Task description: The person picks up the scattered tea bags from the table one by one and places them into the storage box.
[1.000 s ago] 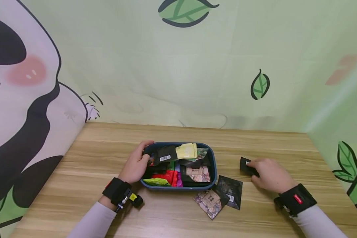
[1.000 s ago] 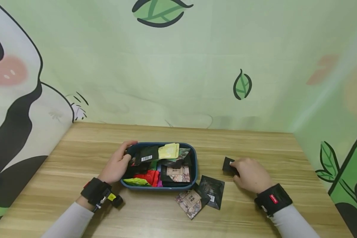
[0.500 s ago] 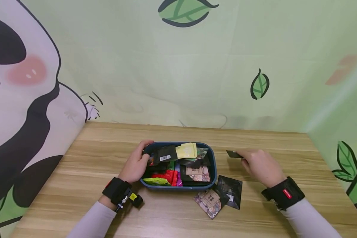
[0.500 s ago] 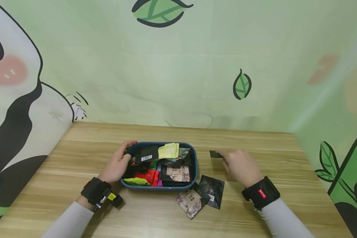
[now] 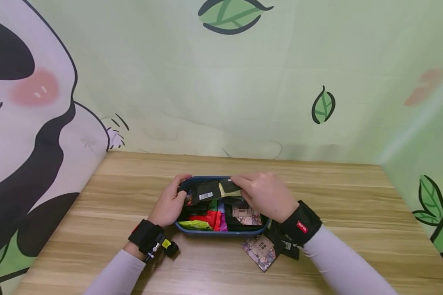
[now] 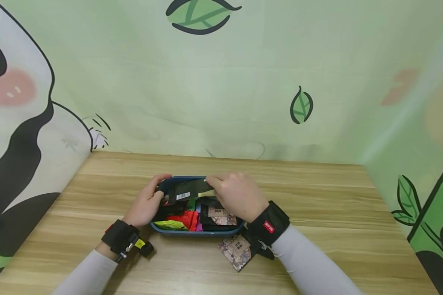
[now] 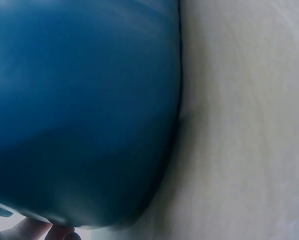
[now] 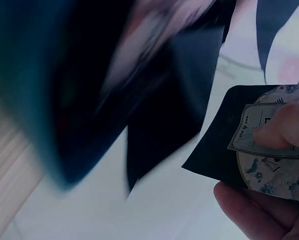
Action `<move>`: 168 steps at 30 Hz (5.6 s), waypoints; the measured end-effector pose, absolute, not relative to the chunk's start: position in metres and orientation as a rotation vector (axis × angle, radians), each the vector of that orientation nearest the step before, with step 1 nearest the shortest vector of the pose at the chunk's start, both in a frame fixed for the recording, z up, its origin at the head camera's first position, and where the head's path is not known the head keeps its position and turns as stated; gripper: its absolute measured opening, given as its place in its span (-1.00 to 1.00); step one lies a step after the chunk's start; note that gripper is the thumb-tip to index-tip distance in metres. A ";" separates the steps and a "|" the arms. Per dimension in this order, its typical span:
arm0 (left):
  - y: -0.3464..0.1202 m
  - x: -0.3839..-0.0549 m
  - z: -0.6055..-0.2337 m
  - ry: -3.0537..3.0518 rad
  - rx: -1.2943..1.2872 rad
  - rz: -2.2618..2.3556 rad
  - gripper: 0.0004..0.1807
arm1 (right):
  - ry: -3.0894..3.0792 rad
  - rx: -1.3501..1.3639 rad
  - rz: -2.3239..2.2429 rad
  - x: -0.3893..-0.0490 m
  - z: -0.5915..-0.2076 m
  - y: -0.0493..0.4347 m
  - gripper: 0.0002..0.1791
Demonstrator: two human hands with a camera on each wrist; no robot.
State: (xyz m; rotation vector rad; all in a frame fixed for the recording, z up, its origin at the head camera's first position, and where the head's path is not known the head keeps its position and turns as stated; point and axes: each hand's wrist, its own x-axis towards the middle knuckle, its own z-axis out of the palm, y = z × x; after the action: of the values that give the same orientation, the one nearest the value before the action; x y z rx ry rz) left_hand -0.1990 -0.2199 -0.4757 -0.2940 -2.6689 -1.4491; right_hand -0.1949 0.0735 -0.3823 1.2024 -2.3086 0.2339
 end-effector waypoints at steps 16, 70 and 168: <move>-0.219 -0.200 -0.476 -2.665 -0.284 -1.469 -0.46 | -2.627 1.314 0.278 -0.189 -0.386 0.050 0.18; -0.221 -0.199 -0.477 -2.667 -0.282 -1.446 -0.45 | -2.858 1.087 0.202 -0.131 -0.461 0.210 -0.60; -0.219 -0.200 -0.478 -2.668 -0.272 -1.463 -0.45 | -2.995 1.306 0.289 -0.086 -0.463 0.163 -0.17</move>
State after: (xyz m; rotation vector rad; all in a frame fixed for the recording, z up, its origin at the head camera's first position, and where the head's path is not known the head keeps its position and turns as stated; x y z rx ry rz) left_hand -0.1998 -0.2188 -0.4783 -0.2719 -2.6683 -1.4630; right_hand -0.0858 0.1629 -0.4630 1.3061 -2.9954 0.2895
